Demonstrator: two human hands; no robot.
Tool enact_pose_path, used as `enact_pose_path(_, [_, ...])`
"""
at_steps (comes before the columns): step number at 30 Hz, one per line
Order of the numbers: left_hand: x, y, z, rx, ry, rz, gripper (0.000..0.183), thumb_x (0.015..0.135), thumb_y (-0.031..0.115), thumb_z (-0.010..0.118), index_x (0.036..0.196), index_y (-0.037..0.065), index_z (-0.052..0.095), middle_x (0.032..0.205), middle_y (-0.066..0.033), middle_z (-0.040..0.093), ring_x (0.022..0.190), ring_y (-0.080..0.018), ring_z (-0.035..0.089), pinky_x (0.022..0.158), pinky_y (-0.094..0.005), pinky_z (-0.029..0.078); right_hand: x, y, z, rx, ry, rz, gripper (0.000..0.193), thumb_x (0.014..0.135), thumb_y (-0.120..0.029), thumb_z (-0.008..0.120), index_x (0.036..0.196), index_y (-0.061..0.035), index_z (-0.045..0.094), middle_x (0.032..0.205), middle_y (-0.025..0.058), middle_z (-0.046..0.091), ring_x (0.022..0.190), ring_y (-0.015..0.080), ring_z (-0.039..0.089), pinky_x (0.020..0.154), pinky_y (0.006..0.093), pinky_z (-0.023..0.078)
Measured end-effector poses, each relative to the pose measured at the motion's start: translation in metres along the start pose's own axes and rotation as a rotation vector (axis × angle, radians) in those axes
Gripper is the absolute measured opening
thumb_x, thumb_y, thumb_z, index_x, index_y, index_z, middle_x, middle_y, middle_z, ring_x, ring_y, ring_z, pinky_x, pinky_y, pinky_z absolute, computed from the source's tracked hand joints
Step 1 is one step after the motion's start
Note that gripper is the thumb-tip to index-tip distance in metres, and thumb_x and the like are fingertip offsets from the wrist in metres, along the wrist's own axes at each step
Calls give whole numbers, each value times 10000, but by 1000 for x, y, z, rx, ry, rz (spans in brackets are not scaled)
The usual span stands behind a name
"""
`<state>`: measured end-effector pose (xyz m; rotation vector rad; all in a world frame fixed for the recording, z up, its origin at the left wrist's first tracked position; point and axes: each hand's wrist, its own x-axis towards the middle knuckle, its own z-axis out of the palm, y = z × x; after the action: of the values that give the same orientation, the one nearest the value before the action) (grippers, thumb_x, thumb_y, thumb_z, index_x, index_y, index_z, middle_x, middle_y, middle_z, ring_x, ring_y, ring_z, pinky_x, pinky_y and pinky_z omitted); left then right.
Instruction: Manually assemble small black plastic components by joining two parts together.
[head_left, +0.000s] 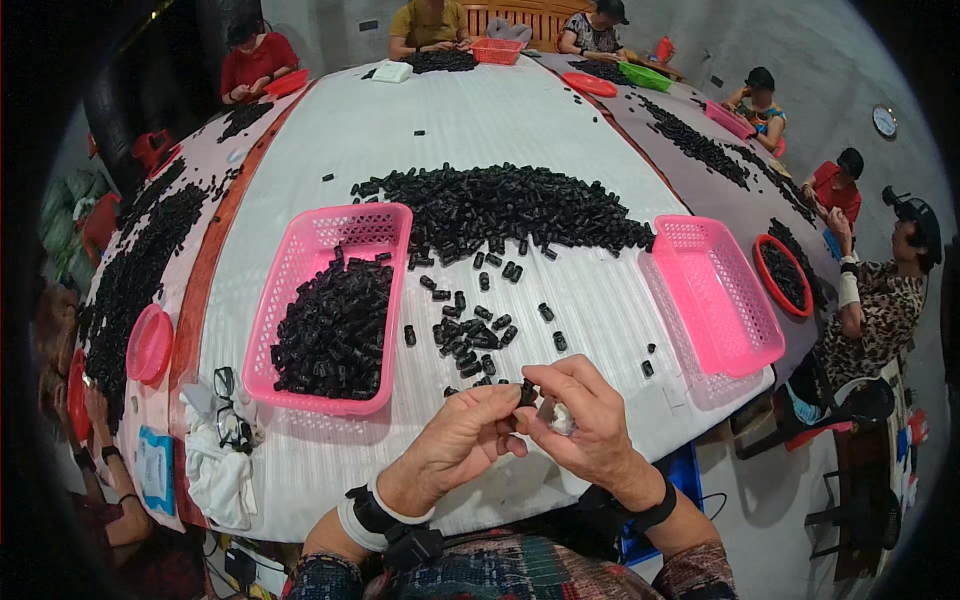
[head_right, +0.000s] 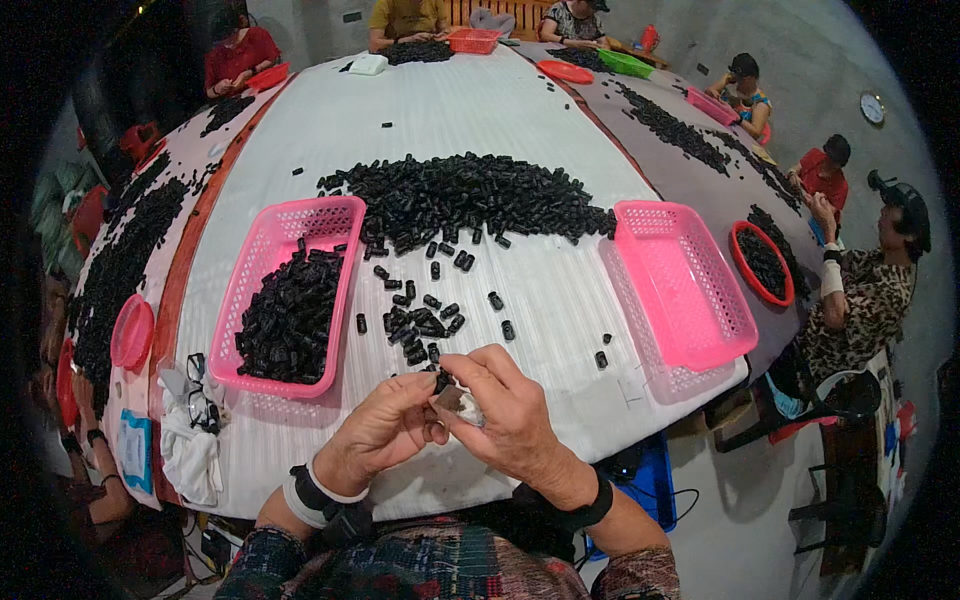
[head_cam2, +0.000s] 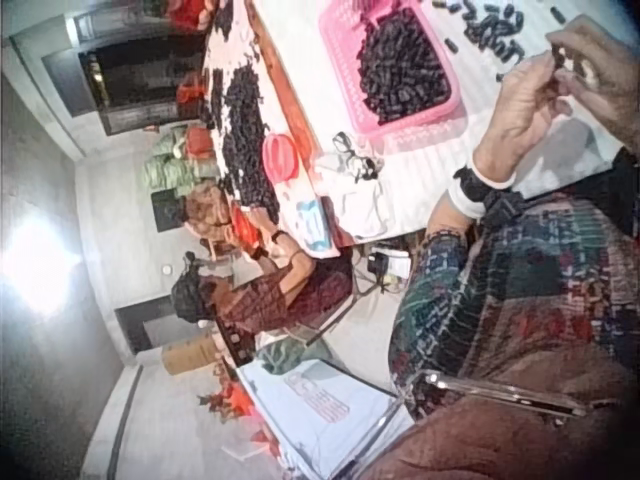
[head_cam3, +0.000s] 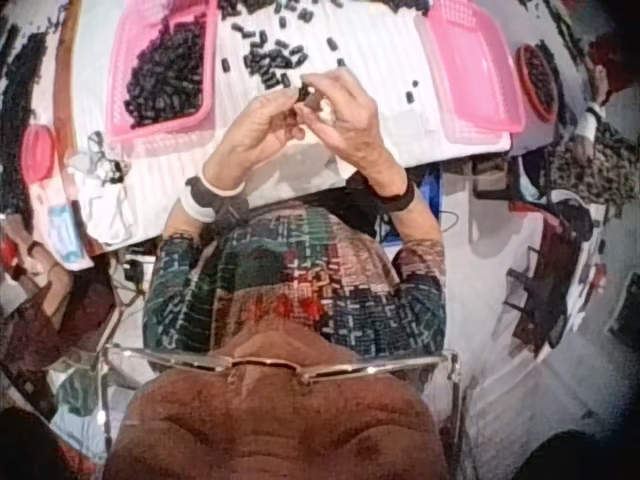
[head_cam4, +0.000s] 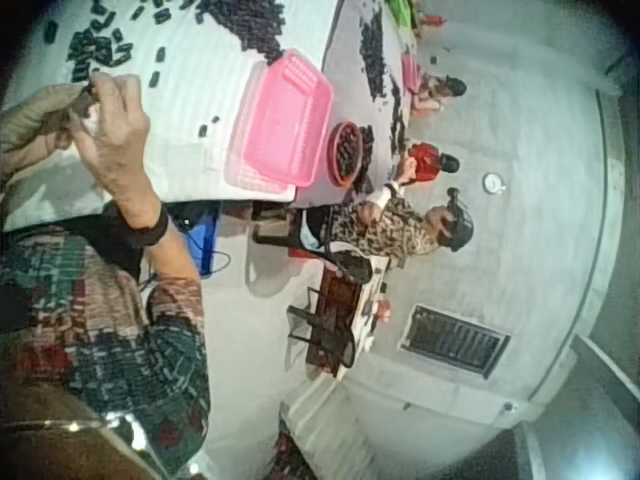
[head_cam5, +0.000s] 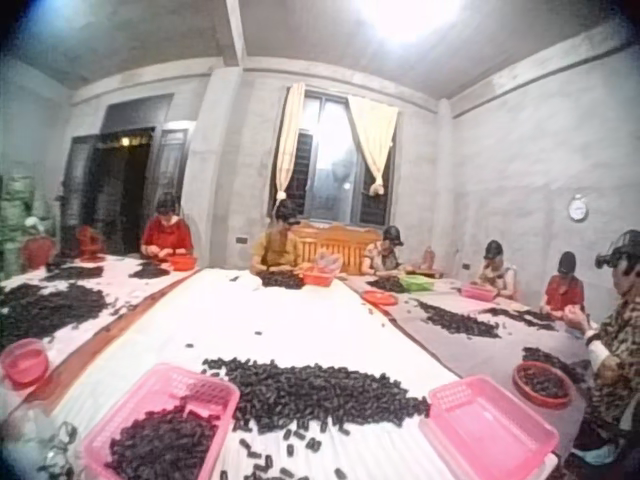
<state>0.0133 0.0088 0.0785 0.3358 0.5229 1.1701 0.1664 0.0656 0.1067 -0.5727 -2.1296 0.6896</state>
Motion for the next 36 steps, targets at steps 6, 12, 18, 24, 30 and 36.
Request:
enact_pose_path(6, [6,11,-1,43,-40,-1,198,877,198,527,954,21,572,806,-49,597,701,-113,564,595,-245,480,11,1,-1,50,-21,-10,381,674,-33,693,1029,15,564,821,91,529,663,144,549,541,237,461])
enact_pose_path(12, [5,14,-1,-26,-42,21,202,880,196,520,964,18,566,798,-54,600,694,-122,559,594,-244,453,14,-4,7,-99,82,-103,470,597,-44,719,1036,20,565,835,112,538,661,196,565,531,270,467])
enact_pose_path(18, [5,14,0,-76,-45,95,197,880,189,519,959,15,569,788,-67,603,689,-132,557,608,-244,431,11,2,17,-256,175,-277,517,508,9,673,1015,39,581,807,119,541,627,232,557,504,300,451])
enact_pose_path(24, [8,13,-6,-29,-15,99,200,881,169,516,971,4,584,795,-72,600,686,-130,557,592,-240,435,9,10,20,-271,186,-330,490,505,15,647,990,49,591,770,100,536,558,208,517,454,299,403])
enact_pose_path(30, [9,10,-9,-84,5,74,186,867,138,536,965,-10,590,807,-74,598,673,-127,554,582,-246,449,6,9,18,-323,166,-353,438,504,-10,644,934,61,606,740,81,526,515,176,482,428,283,361])
enact_pose_path(36, [9,7,-11,-77,-6,57,202,861,127,544,991,-22,584,814,-71,594,669,-126,548,583,-245,449,4,11,16,-305,158,-358,365,558,5,682,914,25,605,713,70,525,506,169,471,421,272,353])
